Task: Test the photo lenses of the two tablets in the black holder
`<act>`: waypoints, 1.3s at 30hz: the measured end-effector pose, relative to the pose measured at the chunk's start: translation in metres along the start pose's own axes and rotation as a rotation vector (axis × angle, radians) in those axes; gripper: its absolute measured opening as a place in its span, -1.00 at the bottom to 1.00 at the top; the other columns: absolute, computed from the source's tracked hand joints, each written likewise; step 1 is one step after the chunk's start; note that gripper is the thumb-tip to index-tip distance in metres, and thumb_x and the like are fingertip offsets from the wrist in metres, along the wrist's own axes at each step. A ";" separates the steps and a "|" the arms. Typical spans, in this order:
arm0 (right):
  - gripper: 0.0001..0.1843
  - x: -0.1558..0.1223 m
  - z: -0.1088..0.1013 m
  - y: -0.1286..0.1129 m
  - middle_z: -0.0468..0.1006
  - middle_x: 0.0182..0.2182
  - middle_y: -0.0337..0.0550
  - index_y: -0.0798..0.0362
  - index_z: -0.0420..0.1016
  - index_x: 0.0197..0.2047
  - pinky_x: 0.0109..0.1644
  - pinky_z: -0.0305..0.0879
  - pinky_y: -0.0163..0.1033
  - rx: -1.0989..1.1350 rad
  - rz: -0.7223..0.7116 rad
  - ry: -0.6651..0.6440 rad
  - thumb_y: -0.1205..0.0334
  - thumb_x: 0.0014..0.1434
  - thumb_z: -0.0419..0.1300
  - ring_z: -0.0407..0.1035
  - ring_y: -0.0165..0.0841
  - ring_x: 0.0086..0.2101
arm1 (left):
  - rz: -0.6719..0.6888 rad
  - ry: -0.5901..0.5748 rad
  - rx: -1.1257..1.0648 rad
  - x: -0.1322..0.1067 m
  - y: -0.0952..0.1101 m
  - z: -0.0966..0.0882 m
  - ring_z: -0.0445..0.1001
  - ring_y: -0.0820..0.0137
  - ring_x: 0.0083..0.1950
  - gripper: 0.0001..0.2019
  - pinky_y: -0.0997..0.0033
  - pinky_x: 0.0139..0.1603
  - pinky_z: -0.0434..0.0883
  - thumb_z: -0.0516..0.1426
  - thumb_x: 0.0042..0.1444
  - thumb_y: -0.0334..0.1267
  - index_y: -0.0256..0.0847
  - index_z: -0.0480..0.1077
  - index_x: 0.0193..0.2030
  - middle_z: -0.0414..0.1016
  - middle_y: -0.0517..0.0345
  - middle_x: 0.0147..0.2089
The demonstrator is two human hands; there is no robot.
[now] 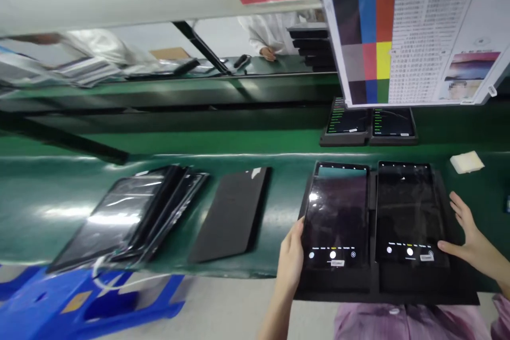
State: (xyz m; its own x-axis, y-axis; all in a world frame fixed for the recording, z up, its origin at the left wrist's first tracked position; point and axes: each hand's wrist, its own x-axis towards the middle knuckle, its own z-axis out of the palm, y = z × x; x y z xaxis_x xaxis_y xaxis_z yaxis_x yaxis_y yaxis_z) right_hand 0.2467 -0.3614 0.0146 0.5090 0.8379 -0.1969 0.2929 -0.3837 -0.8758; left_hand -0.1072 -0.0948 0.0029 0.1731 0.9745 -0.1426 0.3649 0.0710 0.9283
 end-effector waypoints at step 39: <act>-0.38 0.132 -0.109 0.011 0.52 0.15 0.01 0.04 0.52 0.17 0.27 0.22 0.41 -0.716 -0.261 0.267 0.47 0.03 0.09 0.23 0.21 0.22 | 1.172 -0.471 0.580 -0.066 0.055 0.054 0.28 0.05 0.41 -0.74 -0.05 0.31 0.36 0.04 0.46 -0.27 -0.15 0.52 0.12 0.34 -0.14 0.39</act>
State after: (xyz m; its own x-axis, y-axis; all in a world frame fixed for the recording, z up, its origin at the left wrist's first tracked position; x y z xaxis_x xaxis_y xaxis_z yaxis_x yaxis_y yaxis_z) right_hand 0.4054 -0.2970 0.0270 0.5025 0.8485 0.1659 0.8302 -0.4200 -0.3666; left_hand -0.0486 -0.1665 0.0450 0.8850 0.2327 0.4033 0.0973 -0.9394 0.3286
